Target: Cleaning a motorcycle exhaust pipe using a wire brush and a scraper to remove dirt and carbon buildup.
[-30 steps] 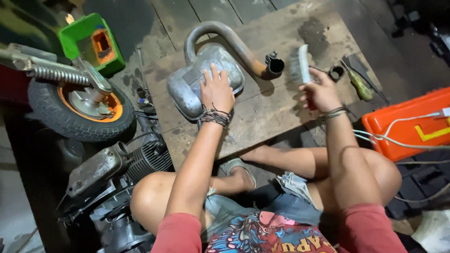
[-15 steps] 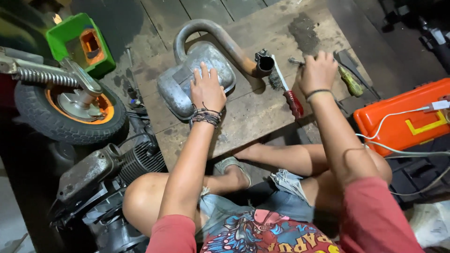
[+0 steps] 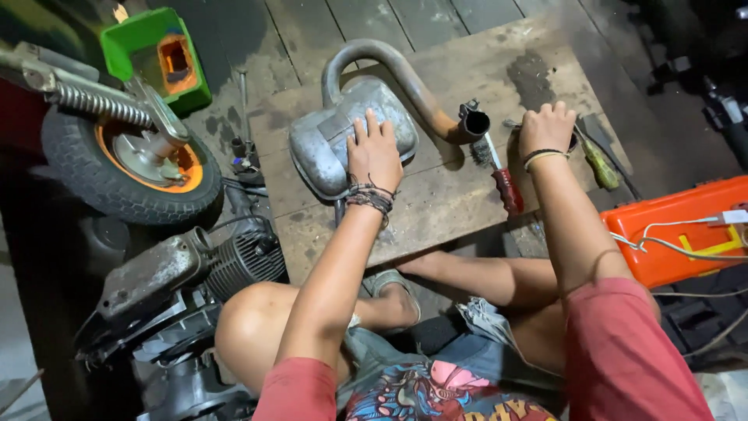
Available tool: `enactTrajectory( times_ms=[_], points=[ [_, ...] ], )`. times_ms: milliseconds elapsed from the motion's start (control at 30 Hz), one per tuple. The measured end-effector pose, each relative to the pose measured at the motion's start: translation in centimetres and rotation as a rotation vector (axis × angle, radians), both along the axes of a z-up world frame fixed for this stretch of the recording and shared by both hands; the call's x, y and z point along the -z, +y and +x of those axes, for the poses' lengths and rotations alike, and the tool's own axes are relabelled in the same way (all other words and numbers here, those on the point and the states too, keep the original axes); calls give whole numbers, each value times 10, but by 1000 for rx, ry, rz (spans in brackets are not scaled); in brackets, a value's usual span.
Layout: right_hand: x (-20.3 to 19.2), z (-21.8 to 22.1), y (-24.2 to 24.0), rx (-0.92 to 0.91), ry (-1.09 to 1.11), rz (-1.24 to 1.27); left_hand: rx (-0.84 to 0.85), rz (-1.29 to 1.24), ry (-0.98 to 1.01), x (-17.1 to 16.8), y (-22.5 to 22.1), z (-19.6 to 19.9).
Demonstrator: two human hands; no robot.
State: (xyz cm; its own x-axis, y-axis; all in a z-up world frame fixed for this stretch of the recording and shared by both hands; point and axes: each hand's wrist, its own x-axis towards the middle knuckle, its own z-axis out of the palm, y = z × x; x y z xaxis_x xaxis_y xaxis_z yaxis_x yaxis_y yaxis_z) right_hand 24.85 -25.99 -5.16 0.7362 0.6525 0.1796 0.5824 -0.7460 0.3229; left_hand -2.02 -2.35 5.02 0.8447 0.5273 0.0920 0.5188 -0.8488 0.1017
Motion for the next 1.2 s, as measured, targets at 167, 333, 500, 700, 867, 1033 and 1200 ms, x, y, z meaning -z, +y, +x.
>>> enactTrajectory(
  times_ms=[167,333,500,700,867,1033,1200],
  points=[
    [-2,-1,-7,-75,-129,77,12,-28,-30,9,5,1],
    [-69,-2,13,-8,-100,247,27,-4,-46,18,7,7],
    [-176,-44,49,32,332,441,-49,154,-31,42,10,16],
    [-231,-108,68,-50,520,686,-18,86,4,35,8,9],
    [-202,-97,60,-14,801,1121,-7,97,-10,42,11,10],
    [-211,-104,52,-11,974,1338,53,218,-8,50,15,8],
    [-190,-78,59,-82,889,1318,223,238,-11,38,33,4]
  ],
)
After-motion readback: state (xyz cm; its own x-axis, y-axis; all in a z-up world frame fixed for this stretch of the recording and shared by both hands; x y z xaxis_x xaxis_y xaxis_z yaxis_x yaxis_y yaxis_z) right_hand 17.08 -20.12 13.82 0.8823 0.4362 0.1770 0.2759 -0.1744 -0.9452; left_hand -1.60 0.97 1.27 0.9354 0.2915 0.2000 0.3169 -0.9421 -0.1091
